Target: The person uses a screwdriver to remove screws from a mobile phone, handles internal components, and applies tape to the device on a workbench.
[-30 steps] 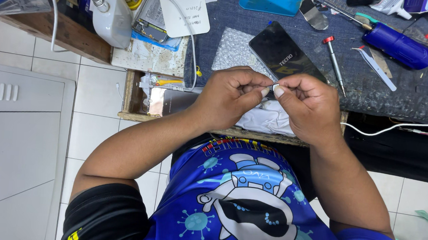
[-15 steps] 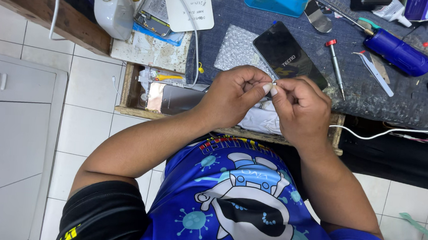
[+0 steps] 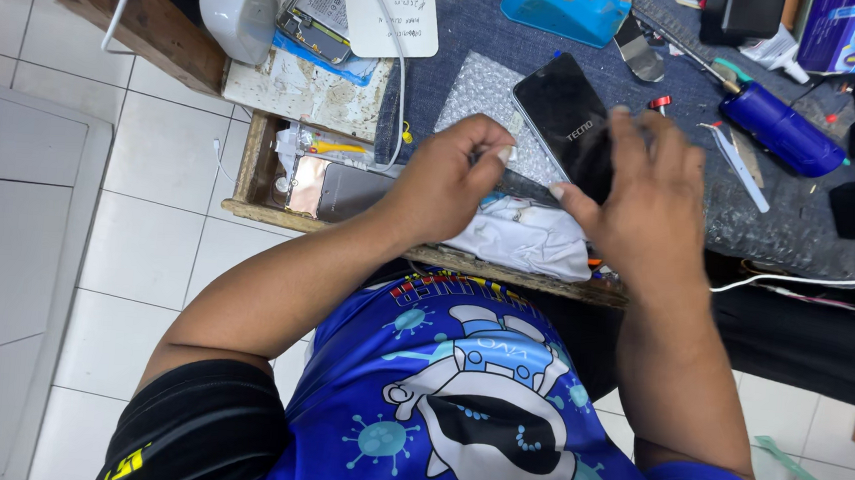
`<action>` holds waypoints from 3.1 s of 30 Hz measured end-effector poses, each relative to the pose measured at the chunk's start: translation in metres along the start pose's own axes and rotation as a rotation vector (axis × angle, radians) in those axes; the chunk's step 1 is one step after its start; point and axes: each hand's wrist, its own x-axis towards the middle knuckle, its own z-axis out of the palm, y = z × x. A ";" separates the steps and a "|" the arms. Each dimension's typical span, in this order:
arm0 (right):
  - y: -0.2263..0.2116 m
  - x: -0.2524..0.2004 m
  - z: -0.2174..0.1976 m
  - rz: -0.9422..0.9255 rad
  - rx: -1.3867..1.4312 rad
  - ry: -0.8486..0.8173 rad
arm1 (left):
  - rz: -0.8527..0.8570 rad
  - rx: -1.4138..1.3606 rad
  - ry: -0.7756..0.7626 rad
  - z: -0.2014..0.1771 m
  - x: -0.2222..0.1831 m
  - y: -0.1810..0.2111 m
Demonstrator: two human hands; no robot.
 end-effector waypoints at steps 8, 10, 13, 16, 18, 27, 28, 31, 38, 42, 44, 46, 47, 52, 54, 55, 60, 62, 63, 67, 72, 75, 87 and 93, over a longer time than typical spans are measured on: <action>0.016 0.016 0.005 0.128 0.058 -0.331 | -0.012 -0.112 0.112 -0.004 0.010 -0.018; 0.018 0.021 0.001 0.219 0.083 -0.381 | 0.015 -0.099 0.143 -0.003 0.013 -0.015; 0.030 0.019 -0.005 0.313 0.234 -0.369 | -0.012 -0.120 0.154 -0.002 0.018 -0.008; 0.038 0.008 0.000 0.248 0.453 -0.211 | 0.061 -0.167 0.158 0.003 0.024 -0.003; 0.037 -0.002 0.007 0.331 0.618 -0.187 | 0.101 -0.199 0.163 0.008 0.027 0.000; 0.019 -0.017 0.026 0.212 0.834 -0.018 | 0.162 -0.191 0.182 0.021 0.035 0.006; 0.016 -0.017 0.025 0.218 0.805 -0.010 | 0.172 -0.191 0.186 0.020 0.035 0.005; 0.004 -0.017 0.017 0.233 0.722 0.023 | 0.177 -0.192 0.187 0.018 0.033 0.006; -0.013 -0.014 0.004 0.211 0.502 0.080 | 0.176 -0.168 0.189 0.015 0.031 0.011; -0.014 -0.016 0.006 0.225 0.472 0.086 | 0.175 -0.168 0.194 0.014 0.030 0.013; -0.013 -0.017 0.009 0.184 0.392 0.108 | 0.189 -0.114 0.208 0.013 0.029 0.015; -0.013 -0.019 0.013 0.131 0.284 0.150 | 0.159 -0.072 0.211 0.013 0.027 0.017; -0.014 -0.020 0.015 0.098 0.217 0.180 | 0.144 -0.050 0.214 0.013 0.027 0.017; -0.016 -0.022 0.017 0.089 0.176 0.191 | 0.103 -0.109 0.190 0.011 0.029 0.013; -0.015 -0.020 0.015 0.051 0.154 0.198 | 0.059 -0.131 0.179 0.009 0.029 0.012; -0.015 -0.020 0.013 0.029 0.144 0.195 | 0.042 -0.124 0.180 0.009 0.029 0.012; -0.016 -0.017 0.011 0.025 0.153 0.156 | 0.068 -0.292 0.140 0.005 0.031 0.002; -0.018 -0.017 0.012 0.039 0.190 0.152 | 0.115 -0.418 0.108 0.007 0.036 -0.007; -0.018 -0.018 0.012 0.046 0.210 0.149 | 0.103 -0.509 0.066 0.010 0.038 -0.012; -0.012 -0.016 0.011 0.153 0.411 0.110 | 0.099 -0.796 -0.146 0.009 0.037 -0.027; -0.006 -0.023 0.010 0.150 0.482 0.034 | 0.072 -0.939 -0.216 0.016 0.039 -0.038; -0.006 -0.027 0.012 0.133 0.533 -0.006 | -0.062 -1.065 -0.317 0.016 0.037 -0.039; 0.031 0.022 -0.015 0.045 0.274 -0.335 | 0.046 -0.356 0.206 -0.054 0.008 -0.014; 0.026 0.045 0.010 -0.175 0.172 -0.407 | 0.031 0.003 0.235 -0.074 -0.011 -0.003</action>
